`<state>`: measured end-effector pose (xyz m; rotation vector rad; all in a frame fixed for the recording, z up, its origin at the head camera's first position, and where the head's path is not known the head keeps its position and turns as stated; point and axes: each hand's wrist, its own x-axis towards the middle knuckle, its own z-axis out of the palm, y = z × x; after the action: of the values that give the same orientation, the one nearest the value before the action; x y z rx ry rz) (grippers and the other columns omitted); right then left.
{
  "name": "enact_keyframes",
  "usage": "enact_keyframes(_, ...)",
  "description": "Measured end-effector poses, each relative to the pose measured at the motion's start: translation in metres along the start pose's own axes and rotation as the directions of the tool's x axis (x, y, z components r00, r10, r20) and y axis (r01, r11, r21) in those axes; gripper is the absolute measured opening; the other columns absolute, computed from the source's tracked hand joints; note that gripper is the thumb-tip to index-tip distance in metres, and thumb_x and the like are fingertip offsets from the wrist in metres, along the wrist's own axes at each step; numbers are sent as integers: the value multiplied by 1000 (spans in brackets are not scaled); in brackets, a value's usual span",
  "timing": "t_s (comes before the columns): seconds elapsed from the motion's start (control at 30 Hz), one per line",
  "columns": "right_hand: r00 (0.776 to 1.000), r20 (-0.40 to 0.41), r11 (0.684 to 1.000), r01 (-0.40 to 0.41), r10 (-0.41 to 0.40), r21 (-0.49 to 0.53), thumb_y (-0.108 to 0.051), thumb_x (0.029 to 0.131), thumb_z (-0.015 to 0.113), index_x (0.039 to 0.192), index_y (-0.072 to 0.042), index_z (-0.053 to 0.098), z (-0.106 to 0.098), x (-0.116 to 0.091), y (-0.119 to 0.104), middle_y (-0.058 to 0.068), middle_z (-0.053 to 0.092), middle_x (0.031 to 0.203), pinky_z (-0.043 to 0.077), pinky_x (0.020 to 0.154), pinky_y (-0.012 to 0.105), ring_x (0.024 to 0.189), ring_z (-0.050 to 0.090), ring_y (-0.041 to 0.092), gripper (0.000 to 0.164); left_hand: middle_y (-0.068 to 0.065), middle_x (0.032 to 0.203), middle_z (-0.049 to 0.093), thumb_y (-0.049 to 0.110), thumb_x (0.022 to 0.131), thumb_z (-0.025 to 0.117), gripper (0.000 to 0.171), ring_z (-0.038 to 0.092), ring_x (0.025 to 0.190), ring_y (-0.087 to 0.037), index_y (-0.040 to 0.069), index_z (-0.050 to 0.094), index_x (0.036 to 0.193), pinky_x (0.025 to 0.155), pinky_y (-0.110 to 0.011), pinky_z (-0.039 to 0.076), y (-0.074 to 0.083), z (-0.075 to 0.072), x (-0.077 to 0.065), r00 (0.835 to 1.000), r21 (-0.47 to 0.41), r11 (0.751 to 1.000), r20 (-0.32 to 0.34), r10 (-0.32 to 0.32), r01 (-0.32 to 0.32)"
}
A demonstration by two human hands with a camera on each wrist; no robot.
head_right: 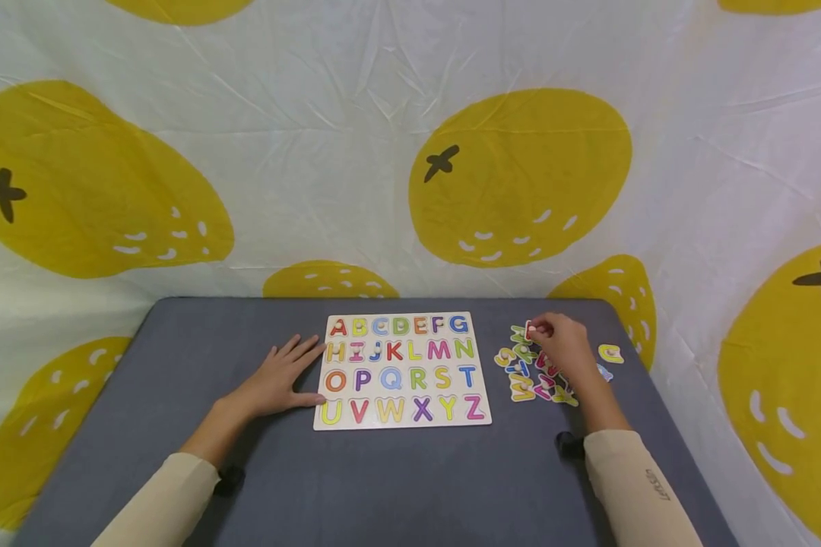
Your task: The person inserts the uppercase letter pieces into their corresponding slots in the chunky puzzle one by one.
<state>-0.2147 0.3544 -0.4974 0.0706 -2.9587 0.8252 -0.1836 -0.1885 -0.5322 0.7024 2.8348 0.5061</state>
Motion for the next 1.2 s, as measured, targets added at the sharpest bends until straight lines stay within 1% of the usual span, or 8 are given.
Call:
enact_keyframes(0.1,999,1,999,46,-46,2,-20,98,73,108,-3,74,7,-1,-16,11,69,92,48,66,31,77,60,21,19,-11,171,27,68,83,75,105,17,158,-46,18,32,164,118,-76,17,0,0,0,1000,4,1000,-1,0,0)
enact_keyframes(0.27,992,7,992,123,-123,13,-14,94,77,104,-4,76,24,2,-42,9,71,91,50,70,32,81,62,21,14,-11,170,29,68,83,75,104,18,158,-46,17,33,164,118,-76,17,0,1,0,1000,5,1000,-6,1,-1)
enact_keyframes(0.47,979,48,980,193,-196,53,-10,93,76,103,-3,77,44,7,-72,7,69,89,48,68,28,78,59,18,12,-12,170,29,68,84,74,103,18,157,-47,17,33,164,117,-77,17,-1,2,-1,1000,3,1000,-9,5,-5)
enact_keyframes(0.7,966,111,967,217,-232,133,-10,94,76,104,-5,77,68,6,-108,4,68,89,51,70,28,78,59,14,12,-13,170,28,67,83,75,105,18,157,-47,17,32,164,117,-77,17,-1,3,-3,1000,-7,1000,-6,7,-7)
enact_keyframes(0.77,960,136,962,222,-244,160,-10,95,75,103,-6,77,75,8,-119,2,68,88,51,70,27,78,60,13,10,-12,170,28,67,83,75,105,17,157,-47,17,31,164,117,-77,17,-1,4,-3,1000,-9,1000,-6,6,-6)
enact_keyframes(0.9,945,175,952,246,-278,183,-11,95,75,100,-8,77,89,12,-140,-1,68,86,51,70,27,76,60,11,7,-11,171,27,67,83,75,105,16,158,-46,19,30,164,118,-77,15,-1,5,-2,1000,-16,1000,-7,1,-1)
enact_keyframes(1.0,934,199,949,266,-298,172,-12,95,74,97,-9,77,100,16,-152,-1,67,85,51,71,26,77,58,10,5,-12,171,28,66,83,76,105,16,158,-46,18,31,164,118,-77,15,-1,4,-2,1000,-16,1000,-12,4,-4)
enact_keyframes(1.2,927,256,960,251,-275,124,-13,95,73,95,-12,77,120,21,-173,-4,65,83,48,71,25,76,55,9,4,-13,170,29,66,83,76,104,18,157,-47,17,31,164,117,-77,17,0,2,-2,1000,-4,1000,-19,14,-14)
